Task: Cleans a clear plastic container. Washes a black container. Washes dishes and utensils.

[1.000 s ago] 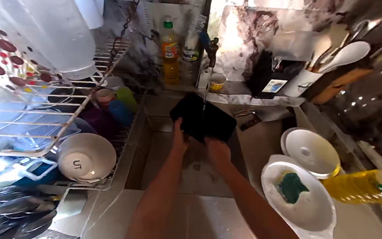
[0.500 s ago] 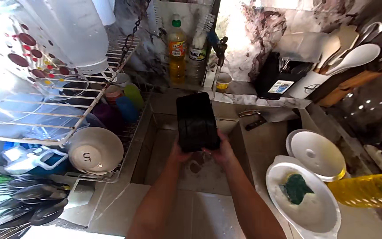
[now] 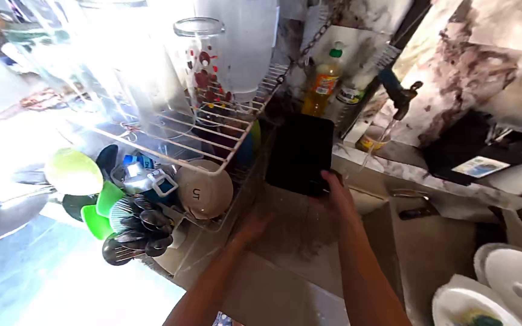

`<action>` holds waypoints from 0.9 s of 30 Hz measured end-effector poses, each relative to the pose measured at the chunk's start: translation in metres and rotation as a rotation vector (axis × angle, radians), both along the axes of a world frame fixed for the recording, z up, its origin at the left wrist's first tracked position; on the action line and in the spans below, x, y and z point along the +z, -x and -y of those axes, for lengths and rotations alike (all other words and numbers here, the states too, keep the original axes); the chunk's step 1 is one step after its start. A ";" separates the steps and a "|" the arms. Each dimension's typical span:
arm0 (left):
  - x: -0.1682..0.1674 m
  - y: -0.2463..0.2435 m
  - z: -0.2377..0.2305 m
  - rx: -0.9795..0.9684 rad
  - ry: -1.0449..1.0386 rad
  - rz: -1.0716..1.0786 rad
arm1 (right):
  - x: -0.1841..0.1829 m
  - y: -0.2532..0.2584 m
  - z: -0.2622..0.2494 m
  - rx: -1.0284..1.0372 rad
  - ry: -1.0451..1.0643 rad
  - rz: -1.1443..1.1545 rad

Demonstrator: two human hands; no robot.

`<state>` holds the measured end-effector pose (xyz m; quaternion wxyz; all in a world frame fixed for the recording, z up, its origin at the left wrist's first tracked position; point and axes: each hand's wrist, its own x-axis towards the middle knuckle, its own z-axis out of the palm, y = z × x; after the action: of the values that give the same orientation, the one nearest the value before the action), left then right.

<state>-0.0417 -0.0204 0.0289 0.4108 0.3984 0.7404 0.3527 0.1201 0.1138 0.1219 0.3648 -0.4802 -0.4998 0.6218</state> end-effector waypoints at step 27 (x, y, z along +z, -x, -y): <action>-0.025 -0.014 0.036 -0.046 -0.074 -0.269 | -0.026 0.049 -0.036 -0.131 0.001 -0.308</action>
<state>-0.0274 -0.0563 0.0040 0.3008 0.4738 0.7661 0.3134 0.0709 0.1501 0.0962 0.4766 -0.4108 -0.4054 0.6631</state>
